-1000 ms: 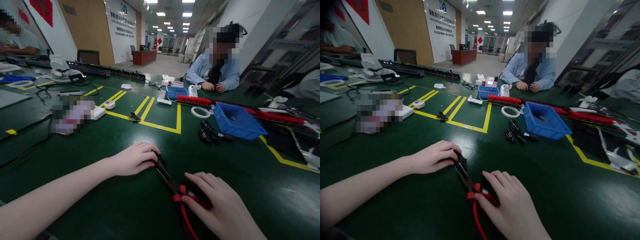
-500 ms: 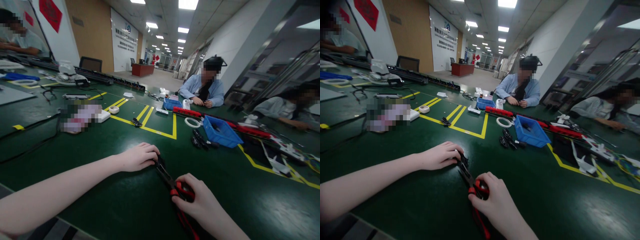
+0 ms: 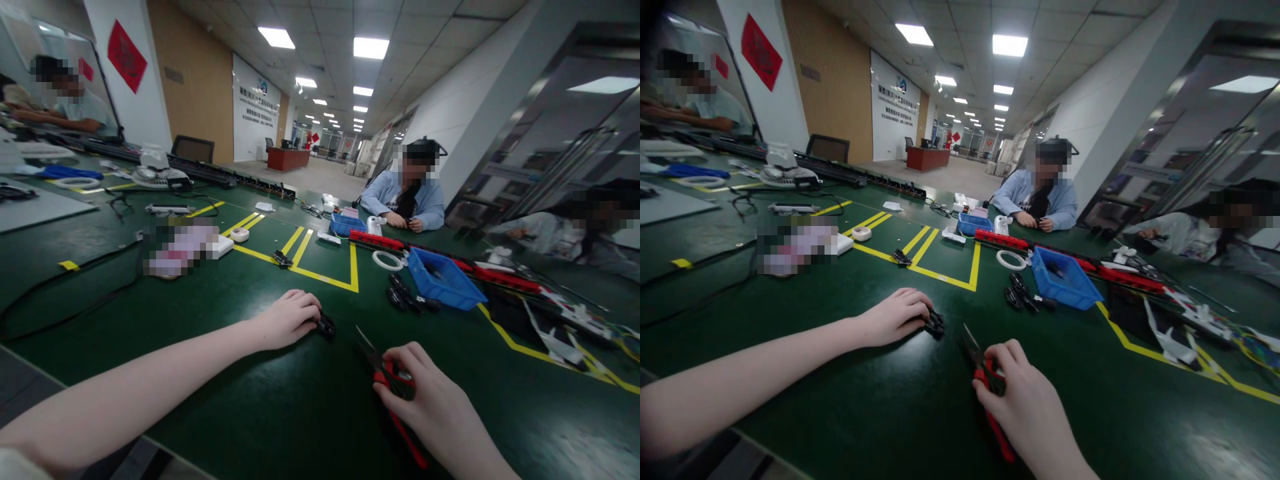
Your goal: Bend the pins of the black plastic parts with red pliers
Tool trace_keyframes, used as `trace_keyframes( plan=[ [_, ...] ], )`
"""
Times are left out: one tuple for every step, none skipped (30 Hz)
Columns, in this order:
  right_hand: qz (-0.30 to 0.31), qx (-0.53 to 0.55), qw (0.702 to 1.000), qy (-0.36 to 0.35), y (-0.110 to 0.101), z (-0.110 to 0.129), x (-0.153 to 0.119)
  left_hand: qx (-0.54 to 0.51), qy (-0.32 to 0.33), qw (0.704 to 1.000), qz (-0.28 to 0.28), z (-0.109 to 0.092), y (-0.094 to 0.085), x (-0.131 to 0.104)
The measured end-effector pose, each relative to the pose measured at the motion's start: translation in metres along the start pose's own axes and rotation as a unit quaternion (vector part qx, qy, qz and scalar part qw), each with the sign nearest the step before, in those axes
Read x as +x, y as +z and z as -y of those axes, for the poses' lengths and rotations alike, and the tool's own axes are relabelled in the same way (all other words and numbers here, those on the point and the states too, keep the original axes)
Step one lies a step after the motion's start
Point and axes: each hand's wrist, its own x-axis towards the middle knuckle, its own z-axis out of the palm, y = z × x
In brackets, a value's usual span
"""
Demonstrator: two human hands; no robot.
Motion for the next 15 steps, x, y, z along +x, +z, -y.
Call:
trace_keyframes(
  plan=[
    [-0.033,-0.042,0.999,-0.010,0.000,-0.004,-0.001,0.004,-0.004,1.000,-0.004,0.000,0.000,0.000],
    [-0.065,-0.080,0.994,-0.027,0.000,-0.007,-0.001,0.007,-0.007,1.000,-0.007,0.000,0.000,0.000],
    [-0.090,-0.109,0.989,-0.052,0.001,-0.009,-0.002,0.011,-0.009,1.000,-0.009,0.000,0.000,0.000],
    [-0.108,-0.130,0.982,-0.078,0.003,-0.009,-0.002,0.014,-0.009,1.000,-0.010,0.001,0.000,0.000],
    [-0.114,-0.141,0.978,-0.103,0.005,-0.009,-0.003,0.017,-0.009,1.000,-0.010,0.001,0.000,0.000],
    [-0.109,-0.144,0.976,-0.122,0.007,-0.007,-0.003,0.019,-0.009,1.000,-0.010,0.001,0.001,0.000],
    [-0.097,-0.143,0.976,-0.134,0.010,-0.004,-0.003,0.020,-0.008,1.000,-0.011,0.001,0.001,0.000],
    [-0.079,-0.139,0.977,-0.139,0.012,-0.001,-0.003,0.022,-0.008,1.000,-0.011,0.002,0.002,0.000],
    [-0.063,-0.136,0.979,-0.139,0.015,0.003,-0.002,0.023,-0.007,1.000,-0.012,0.002,0.002,0.000],
    [-0.047,-0.131,0.981,-0.137,0.017,0.006,-0.001,0.024,-0.006,1.000,-0.013,0.003,0.003,0.000],
    [-0.036,-0.121,0.983,-0.136,0.018,0.009,0.000,0.025,-0.006,1.000,-0.014,0.003,0.003,0.000],
    [-0.030,-0.109,0.984,-0.134,0.018,0.011,0.001,0.026,-0.005,1.000,-0.015,0.003,0.004,0.000],
    [-0.027,-0.095,0.986,-0.134,0.017,0.012,0.002,0.027,-0.004,1.000,-0.016,0.004,0.004,0.000],
    [-0.029,-0.081,0.987,-0.134,0.016,0.012,0.003,0.027,-0.004,0.999,-0.017,0.004,0.004,0.000],
    [-0.032,-0.069,0.988,-0.135,0.015,0.011,0.005,0.026,-0.003,0.999,-0.018,0.005,0.004,0.000]
  ],
)
